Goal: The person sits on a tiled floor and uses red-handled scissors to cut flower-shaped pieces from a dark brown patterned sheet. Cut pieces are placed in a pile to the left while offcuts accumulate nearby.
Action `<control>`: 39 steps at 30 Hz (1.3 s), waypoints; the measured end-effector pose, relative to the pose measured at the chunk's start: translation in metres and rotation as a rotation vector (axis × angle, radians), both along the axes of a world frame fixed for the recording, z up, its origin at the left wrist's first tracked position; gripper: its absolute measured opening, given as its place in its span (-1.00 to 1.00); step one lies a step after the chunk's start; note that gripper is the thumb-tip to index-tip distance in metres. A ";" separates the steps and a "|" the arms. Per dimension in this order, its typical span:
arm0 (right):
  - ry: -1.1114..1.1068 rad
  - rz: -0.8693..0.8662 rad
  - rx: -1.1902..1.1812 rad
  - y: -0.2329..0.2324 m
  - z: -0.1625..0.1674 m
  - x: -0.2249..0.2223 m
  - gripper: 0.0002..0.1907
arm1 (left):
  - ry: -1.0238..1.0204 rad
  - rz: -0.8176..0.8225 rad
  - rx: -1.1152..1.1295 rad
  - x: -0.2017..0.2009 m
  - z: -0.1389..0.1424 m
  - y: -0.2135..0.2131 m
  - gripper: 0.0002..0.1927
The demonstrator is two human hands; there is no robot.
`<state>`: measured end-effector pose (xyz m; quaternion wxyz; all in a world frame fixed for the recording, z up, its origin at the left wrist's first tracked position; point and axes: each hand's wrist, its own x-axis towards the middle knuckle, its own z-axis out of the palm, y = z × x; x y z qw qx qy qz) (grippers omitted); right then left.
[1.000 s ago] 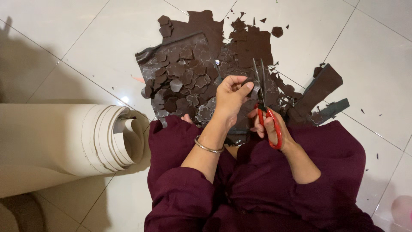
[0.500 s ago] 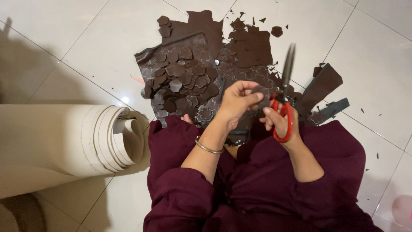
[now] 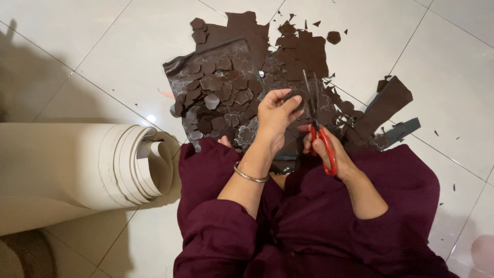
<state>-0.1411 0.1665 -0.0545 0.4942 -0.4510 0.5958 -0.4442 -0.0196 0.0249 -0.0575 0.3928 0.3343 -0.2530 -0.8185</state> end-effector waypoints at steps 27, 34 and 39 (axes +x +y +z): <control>-0.008 -0.029 -0.004 0.002 -0.007 0.001 0.09 | -0.055 -0.020 -0.095 -0.003 0.005 0.013 -0.76; -0.030 -0.063 -0.040 0.001 -0.013 0.004 0.08 | 0.011 0.035 -0.111 -0.011 -0.002 0.018 -0.76; -0.019 -0.078 -0.039 0.001 -0.013 0.004 0.06 | 0.026 0.037 -0.087 -0.011 -0.003 0.018 -0.76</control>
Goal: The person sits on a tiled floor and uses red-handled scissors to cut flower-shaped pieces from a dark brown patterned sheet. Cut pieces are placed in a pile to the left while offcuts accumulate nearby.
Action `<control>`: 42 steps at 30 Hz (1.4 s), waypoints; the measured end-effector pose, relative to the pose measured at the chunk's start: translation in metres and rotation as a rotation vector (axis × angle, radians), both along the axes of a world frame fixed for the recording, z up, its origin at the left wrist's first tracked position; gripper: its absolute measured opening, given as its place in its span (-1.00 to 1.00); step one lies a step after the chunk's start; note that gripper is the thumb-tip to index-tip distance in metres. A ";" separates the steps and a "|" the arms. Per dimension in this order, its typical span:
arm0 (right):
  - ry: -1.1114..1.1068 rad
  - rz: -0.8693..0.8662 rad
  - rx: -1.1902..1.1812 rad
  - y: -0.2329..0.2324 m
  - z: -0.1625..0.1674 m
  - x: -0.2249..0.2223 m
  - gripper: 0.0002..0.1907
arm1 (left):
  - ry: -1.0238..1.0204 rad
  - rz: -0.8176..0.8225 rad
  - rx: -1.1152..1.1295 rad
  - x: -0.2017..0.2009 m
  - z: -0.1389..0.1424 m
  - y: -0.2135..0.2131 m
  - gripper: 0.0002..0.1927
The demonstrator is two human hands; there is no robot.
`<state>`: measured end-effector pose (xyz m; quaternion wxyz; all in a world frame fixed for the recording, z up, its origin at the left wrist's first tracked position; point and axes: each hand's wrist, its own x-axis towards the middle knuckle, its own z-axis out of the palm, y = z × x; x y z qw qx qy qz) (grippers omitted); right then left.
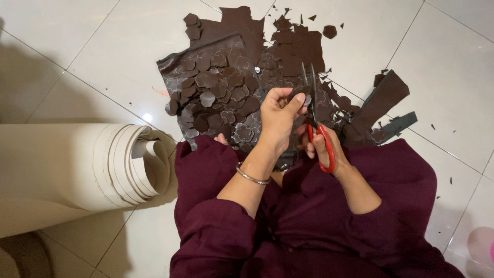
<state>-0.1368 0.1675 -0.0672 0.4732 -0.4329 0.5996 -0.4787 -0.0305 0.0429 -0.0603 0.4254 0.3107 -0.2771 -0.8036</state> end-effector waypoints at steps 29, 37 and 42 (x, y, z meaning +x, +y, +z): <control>0.071 0.173 0.119 0.006 0.015 -0.043 -0.09 | -0.146 -0.108 -0.076 0.023 0.011 -0.024 -0.74; 0.088 0.019 0.125 0.008 0.013 -0.047 -0.27 | -0.150 -0.111 -0.020 0.024 0.007 -0.027 -0.74; 0.038 -0.152 0.096 0.001 0.012 -0.031 -0.61 | -0.116 -0.200 0.087 0.015 0.012 -0.014 -0.69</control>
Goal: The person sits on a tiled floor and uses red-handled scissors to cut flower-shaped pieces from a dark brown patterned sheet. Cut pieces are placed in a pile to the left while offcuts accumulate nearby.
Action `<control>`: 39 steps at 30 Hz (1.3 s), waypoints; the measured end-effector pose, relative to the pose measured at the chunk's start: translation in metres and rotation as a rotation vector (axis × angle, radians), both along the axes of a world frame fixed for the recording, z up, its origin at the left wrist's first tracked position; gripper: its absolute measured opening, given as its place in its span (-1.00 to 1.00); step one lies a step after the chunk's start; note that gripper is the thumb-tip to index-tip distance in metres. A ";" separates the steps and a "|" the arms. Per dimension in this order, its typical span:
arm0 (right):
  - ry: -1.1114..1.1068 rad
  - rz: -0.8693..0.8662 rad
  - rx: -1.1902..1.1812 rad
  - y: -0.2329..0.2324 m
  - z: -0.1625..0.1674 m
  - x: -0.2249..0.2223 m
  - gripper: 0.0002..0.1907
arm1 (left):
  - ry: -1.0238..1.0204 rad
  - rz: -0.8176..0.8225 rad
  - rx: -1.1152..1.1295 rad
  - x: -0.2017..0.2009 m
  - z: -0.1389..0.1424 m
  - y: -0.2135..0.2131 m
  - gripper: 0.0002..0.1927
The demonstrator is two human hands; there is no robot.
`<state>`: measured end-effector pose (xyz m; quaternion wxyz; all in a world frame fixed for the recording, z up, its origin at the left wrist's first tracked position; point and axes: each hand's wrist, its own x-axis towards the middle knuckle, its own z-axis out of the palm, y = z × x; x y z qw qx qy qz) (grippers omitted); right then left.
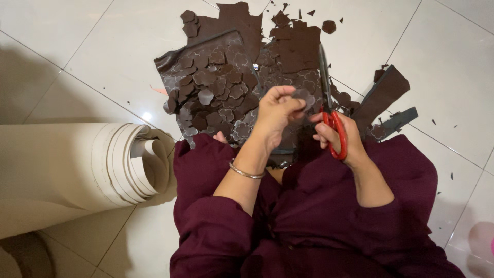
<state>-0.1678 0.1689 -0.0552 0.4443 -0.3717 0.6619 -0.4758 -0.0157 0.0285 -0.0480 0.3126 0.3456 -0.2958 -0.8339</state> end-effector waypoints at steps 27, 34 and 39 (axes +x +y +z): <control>-0.222 -0.268 -0.156 -0.008 0.007 0.008 -0.73 | 0.000 -0.151 0.042 -0.003 -0.008 0.004 -0.86; -0.162 -0.259 -0.091 -0.009 0.007 0.009 -0.69 | -0.028 -0.135 0.008 -0.006 -0.015 0.002 -0.85; -0.185 -0.237 -0.125 -0.009 0.004 0.009 -0.68 | -0.117 0.012 0.014 -0.012 -0.033 -0.005 -0.78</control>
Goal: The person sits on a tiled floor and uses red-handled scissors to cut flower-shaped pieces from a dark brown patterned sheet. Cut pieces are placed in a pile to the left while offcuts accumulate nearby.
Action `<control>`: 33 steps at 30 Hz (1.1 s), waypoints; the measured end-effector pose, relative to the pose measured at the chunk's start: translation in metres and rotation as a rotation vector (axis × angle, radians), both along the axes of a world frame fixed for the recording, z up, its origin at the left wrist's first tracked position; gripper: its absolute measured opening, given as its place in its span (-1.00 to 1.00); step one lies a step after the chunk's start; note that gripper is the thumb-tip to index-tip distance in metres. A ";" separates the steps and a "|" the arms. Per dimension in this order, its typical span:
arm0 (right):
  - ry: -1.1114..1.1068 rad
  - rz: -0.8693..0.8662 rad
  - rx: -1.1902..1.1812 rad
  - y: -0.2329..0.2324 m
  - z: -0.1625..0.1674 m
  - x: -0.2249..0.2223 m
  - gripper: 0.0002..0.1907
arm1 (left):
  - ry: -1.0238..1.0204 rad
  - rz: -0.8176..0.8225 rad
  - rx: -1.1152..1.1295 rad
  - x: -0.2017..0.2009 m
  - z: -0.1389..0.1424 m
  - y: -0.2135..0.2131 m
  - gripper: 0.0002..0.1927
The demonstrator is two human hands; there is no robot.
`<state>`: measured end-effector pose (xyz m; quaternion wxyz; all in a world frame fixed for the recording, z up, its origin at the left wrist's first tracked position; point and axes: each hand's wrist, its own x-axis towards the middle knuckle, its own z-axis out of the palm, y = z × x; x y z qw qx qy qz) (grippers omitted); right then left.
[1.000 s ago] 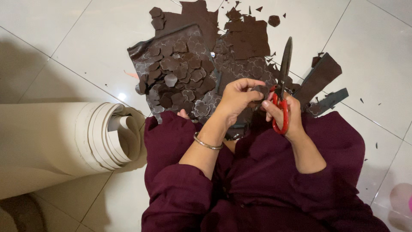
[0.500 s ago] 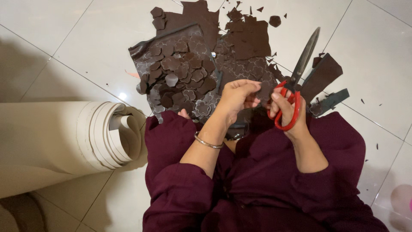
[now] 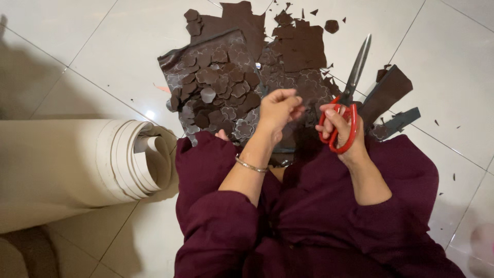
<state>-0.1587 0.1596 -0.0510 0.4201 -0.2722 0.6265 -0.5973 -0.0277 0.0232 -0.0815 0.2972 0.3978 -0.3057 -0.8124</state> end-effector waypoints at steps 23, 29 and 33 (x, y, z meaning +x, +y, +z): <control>-0.010 -0.109 0.040 -0.006 -0.007 -0.006 -0.66 | -1.266 -0.642 -1.164 -0.007 -0.027 0.002 -0.14; -0.018 -0.108 0.043 -0.007 -0.010 -0.007 -0.68 | -1.264 -0.839 -1.419 -0.011 -0.033 0.011 -0.44; -0.020 -0.095 -0.002 -0.006 -0.014 -0.006 -0.69 | -1.241 -0.874 -1.518 -0.015 -0.038 0.013 -0.54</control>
